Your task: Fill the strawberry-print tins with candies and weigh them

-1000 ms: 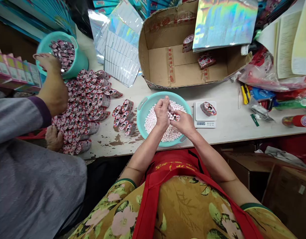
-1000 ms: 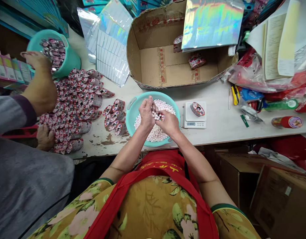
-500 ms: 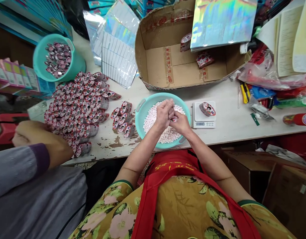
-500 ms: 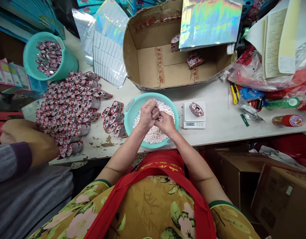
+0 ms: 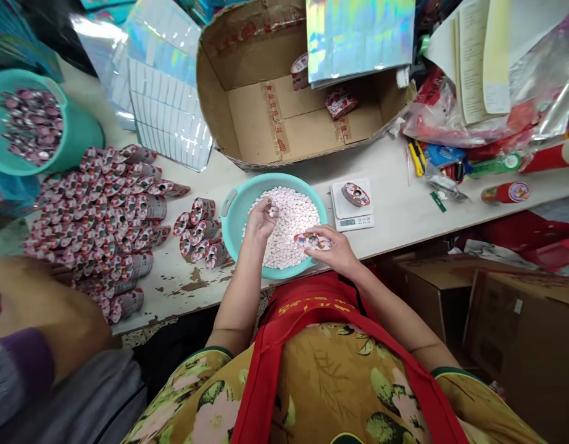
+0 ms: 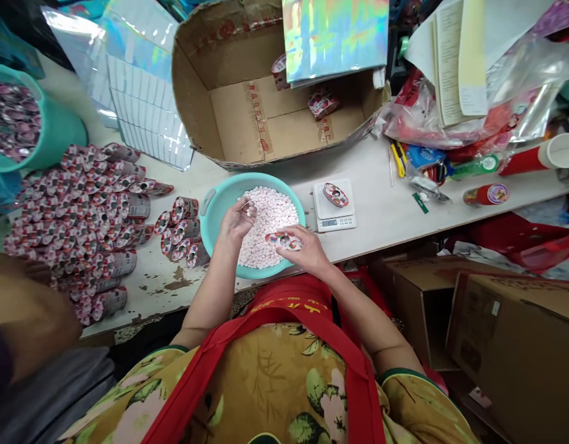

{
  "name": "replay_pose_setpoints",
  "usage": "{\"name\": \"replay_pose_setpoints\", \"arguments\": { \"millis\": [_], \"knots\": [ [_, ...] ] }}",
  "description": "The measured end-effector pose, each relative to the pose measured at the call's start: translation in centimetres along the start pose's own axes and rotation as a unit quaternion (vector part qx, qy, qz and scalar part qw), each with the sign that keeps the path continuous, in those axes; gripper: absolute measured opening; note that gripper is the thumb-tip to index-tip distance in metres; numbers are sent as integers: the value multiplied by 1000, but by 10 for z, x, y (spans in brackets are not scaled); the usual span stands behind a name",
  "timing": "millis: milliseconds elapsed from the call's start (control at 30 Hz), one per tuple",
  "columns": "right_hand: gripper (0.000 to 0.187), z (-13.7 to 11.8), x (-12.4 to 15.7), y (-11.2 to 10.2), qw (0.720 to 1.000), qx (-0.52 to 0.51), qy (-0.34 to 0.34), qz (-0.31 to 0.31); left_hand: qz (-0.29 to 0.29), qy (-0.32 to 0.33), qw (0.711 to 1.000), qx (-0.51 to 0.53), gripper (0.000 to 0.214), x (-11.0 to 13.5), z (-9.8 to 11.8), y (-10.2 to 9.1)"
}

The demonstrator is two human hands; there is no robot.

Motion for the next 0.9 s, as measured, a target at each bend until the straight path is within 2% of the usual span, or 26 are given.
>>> {"name": "replay_pose_setpoints", "arguments": {
  "millis": [67,167,233,300,367,467,533,633,700,767,833,900],
  "knots": [
    [36,2,24,-11,1000,2,18,0,20,-49,999,8,17,4,-3,-2],
    [38,17,55,-31,997,-2,68,32,-23,-92,991,-93,12,11,-2,-3],
    [39,31,69,-47,992,-8,105,71,-73,-51,981,-173,10,14,2,3],
    [41,46,77,-62,983,-16,141,116,-132,10,960,-248,7,18,4,22],
    [44,58,80,-78,971,-23,173,161,-205,62,922,-322,4,22,0,54],
    [51,68,76,-99,955,-38,198,216,-294,140,829,-455,6,26,-18,116],
    [53,72,73,-110,949,-51,198,241,-328,185,761,-528,9,26,-33,154],
    [54,75,70,-124,944,-59,193,262,-349,235,696,-582,10,24,-50,190],
    [55,80,68,-130,939,-62,195,275,-367,240,669,-600,13,22,-55,197],
    [56,86,64,-136,934,-71,199,287,-393,233,655,-602,13,22,-58,197],
    [58,93,57,-143,930,-86,198,297,-407,229,655,-595,14,23,-63,193],
    [61,101,47,-150,926,-106,194,305,-397,226,676,-578,22,26,-68,190]
  ]
}}
Point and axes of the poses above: each hand's wrist, its own x-axis away from the middle knuckle, its own y-axis out of the palm, z = x × y, the point moved 3 cm from there along -x, towards the middle knuckle, and after that the axes turned 5 degrees about y, right-handed, at the moved point
